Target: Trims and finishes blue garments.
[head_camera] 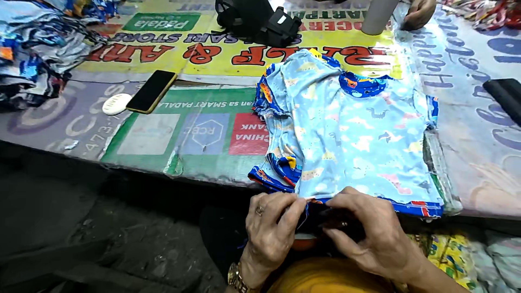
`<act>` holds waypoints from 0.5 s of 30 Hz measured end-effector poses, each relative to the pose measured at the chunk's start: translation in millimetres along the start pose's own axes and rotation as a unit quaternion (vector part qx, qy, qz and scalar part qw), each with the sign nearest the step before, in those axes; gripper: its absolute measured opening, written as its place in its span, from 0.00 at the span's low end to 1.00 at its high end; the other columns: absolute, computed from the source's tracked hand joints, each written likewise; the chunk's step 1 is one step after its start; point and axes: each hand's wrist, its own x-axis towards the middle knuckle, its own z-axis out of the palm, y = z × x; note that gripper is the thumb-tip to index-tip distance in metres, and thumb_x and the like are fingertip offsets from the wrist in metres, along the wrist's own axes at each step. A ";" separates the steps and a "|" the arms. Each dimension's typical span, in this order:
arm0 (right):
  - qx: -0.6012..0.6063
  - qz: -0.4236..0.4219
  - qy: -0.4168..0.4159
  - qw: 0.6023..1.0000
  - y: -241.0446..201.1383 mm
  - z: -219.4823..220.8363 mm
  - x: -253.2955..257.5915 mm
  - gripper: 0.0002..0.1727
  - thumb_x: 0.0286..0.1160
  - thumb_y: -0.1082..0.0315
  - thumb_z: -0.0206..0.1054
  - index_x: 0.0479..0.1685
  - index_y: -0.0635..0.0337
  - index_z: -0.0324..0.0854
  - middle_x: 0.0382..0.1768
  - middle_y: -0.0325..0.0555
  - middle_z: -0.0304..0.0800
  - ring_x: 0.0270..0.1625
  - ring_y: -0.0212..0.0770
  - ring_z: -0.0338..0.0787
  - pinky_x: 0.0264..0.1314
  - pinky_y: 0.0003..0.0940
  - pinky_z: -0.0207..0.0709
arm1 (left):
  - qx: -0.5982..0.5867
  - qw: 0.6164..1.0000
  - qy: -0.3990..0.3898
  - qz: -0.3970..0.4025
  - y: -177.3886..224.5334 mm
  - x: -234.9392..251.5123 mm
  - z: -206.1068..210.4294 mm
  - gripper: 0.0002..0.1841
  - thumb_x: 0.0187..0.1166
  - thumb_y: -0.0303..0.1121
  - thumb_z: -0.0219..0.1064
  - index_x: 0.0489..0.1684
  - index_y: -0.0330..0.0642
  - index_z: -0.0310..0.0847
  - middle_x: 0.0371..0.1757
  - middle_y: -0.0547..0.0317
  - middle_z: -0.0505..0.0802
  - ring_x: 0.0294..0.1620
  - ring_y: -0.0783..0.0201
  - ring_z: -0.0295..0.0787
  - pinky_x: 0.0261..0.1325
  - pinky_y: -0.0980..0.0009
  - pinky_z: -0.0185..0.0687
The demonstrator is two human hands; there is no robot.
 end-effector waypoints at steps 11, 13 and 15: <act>-0.179 -0.020 0.013 0.983 1.7 0.8 -3.8 0.12 0.84 0.56 0.66 0.51 0.53 0.86 0.39 0.45 0.93 0.35 0.40 0.88 0.32 0.33 0.71 | -0.028 0.999 0.005 0.031 12.8 -10.5 -6.9 0.06 0.85 0.30 0.63 0.52 0.46 0.82 0.49 0.60 0.86 0.53 0.65 0.84 0.64 0.70 0.79; -0.164 -0.021 0.021 0.986 2.3 4.0 -1.5 0.12 0.84 0.56 0.66 0.51 0.53 0.86 0.40 0.45 0.93 0.36 0.39 0.88 0.33 0.32 0.71 | -0.039 0.999 0.006 0.029 15.4 -9.7 -5.8 0.05 0.86 0.30 0.63 0.52 0.46 0.82 0.49 0.60 0.85 0.53 0.66 0.84 0.64 0.70 0.79; -0.150 -0.021 0.030 0.988 2.2 6.6 0.7 0.12 0.84 0.56 0.66 0.51 0.54 0.87 0.40 0.45 0.93 0.36 0.38 0.88 0.33 0.32 0.71 | -0.045 0.999 0.005 0.029 18.8 -9.0 -6.1 0.05 0.86 0.30 0.62 0.52 0.46 0.81 0.49 0.60 0.85 0.54 0.66 0.84 0.65 0.70 0.79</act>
